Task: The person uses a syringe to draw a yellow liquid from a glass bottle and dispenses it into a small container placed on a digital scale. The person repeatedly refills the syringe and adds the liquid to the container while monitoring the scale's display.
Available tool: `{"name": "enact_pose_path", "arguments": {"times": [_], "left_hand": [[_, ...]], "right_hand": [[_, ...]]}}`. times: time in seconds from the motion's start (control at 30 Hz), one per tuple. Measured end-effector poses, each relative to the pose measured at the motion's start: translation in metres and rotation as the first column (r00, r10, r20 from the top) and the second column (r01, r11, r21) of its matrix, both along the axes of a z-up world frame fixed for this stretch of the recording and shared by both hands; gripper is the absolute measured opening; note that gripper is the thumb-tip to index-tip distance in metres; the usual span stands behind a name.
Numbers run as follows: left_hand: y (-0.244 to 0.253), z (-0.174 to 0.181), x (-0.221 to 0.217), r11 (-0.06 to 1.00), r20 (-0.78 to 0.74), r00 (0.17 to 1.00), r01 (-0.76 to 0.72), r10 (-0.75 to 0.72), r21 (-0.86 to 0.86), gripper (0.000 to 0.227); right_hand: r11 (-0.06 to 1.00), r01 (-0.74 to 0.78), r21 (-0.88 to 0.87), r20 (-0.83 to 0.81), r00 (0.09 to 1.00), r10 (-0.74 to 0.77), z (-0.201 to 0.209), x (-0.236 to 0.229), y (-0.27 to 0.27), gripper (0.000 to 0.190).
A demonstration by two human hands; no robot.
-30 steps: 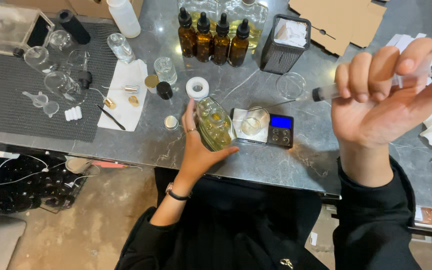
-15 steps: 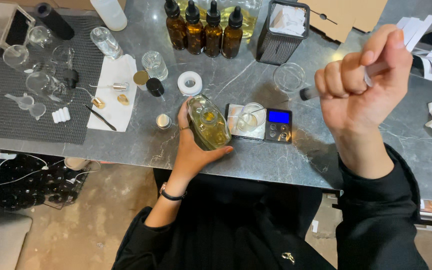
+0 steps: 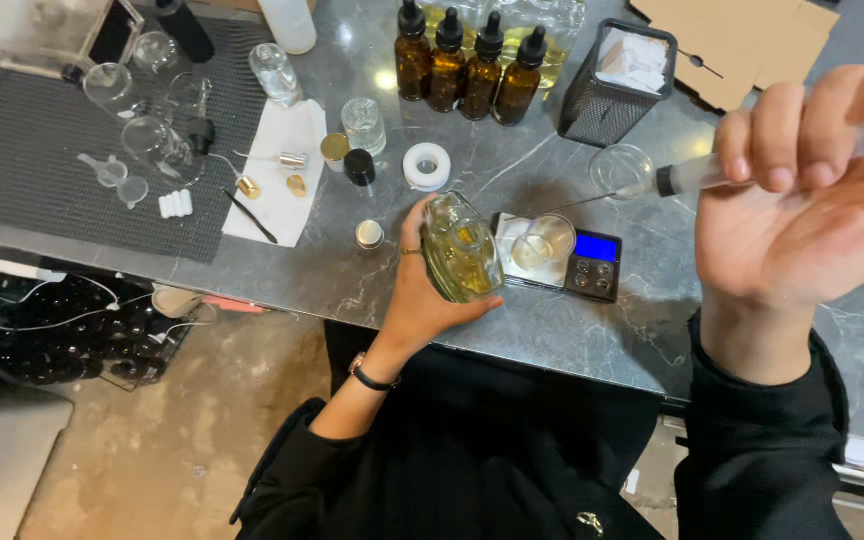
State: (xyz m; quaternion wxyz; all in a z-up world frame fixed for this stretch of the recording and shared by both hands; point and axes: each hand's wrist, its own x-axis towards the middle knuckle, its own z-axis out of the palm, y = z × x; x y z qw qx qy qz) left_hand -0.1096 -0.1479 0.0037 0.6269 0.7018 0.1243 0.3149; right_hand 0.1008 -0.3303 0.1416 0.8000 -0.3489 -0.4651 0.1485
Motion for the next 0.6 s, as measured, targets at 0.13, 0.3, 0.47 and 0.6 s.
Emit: {"name": "enact_pose_path", "arguments": {"times": [0.13, 0.3, 0.47, 0.6], "left_hand": [[0.001, 0.0, 0.0, 1.0, 0.001, 1.0, 0.003, -0.003, 0.004, 0.118], [0.002, 0.0, 0.0, 0.999, -0.016, 1.0, -0.001, 0.001, 0.054, 0.116], [0.001, 0.0, 0.0, 0.986, -0.004, 0.999, -0.044, 0.045, 0.161, 0.115], [-0.002, -0.01, -0.003, 0.963, 0.027, 0.995, -0.099, 0.095, 0.249, 0.117]], "right_hand": [[0.999, 0.035, -0.027, 0.149, 0.988, -0.031, 0.023, -0.035, 0.033, 0.021], [0.997, -0.061, -0.048, 0.066, 0.996, 0.064, 0.027, -0.052, 0.058, 0.042], [0.966, -0.252, -0.063, 0.016, 0.967, 0.254, 0.015, -0.071, 0.078, 0.051], [0.941, -0.312, -0.132, -0.089, 0.949, 0.303, 0.008, -0.081, 0.077, 0.058]]}}
